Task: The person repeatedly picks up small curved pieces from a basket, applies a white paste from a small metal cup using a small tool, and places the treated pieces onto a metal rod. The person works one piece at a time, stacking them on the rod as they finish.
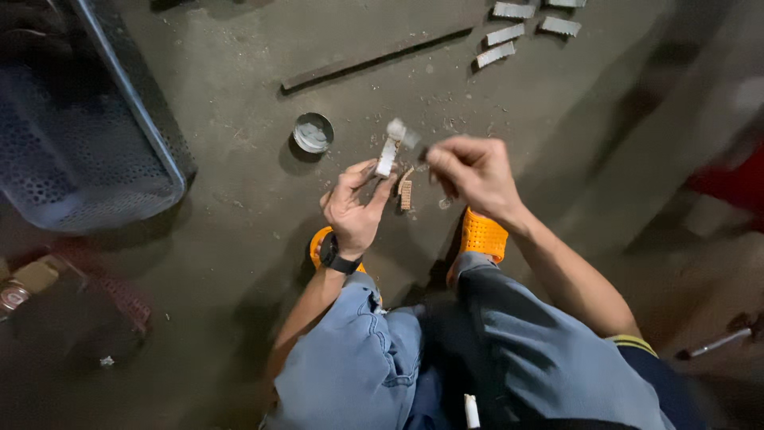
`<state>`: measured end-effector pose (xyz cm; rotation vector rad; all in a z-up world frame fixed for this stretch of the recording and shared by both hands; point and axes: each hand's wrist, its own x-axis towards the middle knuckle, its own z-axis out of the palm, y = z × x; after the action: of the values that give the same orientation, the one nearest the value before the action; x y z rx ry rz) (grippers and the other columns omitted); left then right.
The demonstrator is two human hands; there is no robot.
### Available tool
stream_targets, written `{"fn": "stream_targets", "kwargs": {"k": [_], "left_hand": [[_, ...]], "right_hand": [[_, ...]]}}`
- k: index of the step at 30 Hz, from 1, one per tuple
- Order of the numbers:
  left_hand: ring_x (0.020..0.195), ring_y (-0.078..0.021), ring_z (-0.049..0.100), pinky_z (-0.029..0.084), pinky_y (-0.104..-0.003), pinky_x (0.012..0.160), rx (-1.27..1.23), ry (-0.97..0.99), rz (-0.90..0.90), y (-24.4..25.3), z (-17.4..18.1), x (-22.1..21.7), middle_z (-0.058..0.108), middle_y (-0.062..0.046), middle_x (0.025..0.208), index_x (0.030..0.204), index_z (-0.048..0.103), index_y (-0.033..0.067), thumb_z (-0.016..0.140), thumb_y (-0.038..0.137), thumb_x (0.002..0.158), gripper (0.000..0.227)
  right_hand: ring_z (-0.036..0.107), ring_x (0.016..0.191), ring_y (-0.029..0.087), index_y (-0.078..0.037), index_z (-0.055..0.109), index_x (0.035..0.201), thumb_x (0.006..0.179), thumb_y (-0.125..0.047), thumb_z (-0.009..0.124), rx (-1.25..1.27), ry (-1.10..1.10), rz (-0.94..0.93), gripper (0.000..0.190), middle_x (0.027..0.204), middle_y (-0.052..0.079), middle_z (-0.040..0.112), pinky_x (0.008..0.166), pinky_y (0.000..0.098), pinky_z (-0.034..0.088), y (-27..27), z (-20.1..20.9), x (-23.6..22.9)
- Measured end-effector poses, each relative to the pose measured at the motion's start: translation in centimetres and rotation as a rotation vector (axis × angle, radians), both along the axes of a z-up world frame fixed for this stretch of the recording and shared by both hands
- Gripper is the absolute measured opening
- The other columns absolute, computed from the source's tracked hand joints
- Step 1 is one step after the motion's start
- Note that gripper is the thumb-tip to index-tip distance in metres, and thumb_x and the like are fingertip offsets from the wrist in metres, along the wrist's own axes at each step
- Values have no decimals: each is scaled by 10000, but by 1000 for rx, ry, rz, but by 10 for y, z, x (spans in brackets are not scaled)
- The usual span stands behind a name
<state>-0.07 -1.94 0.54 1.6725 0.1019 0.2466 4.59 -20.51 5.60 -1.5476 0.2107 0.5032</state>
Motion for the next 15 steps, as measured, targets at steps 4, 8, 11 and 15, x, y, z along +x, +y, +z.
{"fn": "stream_targets", "kwargs": {"k": [4, 8, 11, 15], "left_hand": [[807, -297, 736, 594, -339, 657, 27, -13, 18, 1, 1, 0, 726, -204, 846, 844, 657, -35, 847, -15, 726, 225], [831, -307, 732, 584, -346, 672, 84, -64, 38, 3, -11, -7, 726, -215, 883, 808, 629, -17, 826, 4, 760, 204], [833, -302, 733, 579, -338, 667, 175, -75, 32, 4, -10, -6, 734, -189, 901, 793, 617, 10, 821, 23, 772, 205], [831, -300, 729, 593, -348, 684, 218, -93, 25, 0, -2, 0, 730, -183, 903, 805, 620, 11, 831, 39, 768, 216]], "right_hand": [[497, 380, 96, 18, 677, 777, 919, -51, 649, 68, 98, 86, 161, 519, 93, 605, 372, 220, 400, 2, -10, -4], [499, 396, 123, -30, 686, 715, 922, -108, 682, -206, -35, 202, 221, 519, 92, 616, 404, 237, 390, -14, -8, 9], [574, 467, 163, -70, 690, 721, 919, -86, 689, -382, -274, 215, 198, 554, 59, 639, 474, 255, 436, -22, -7, 9], [611, 484, 217, -29, 708, 833, 933, -72, 650, -354, -416, 296, 124, 598, 116, 654, 441, 294, 467, -18, -9, -8]]}}
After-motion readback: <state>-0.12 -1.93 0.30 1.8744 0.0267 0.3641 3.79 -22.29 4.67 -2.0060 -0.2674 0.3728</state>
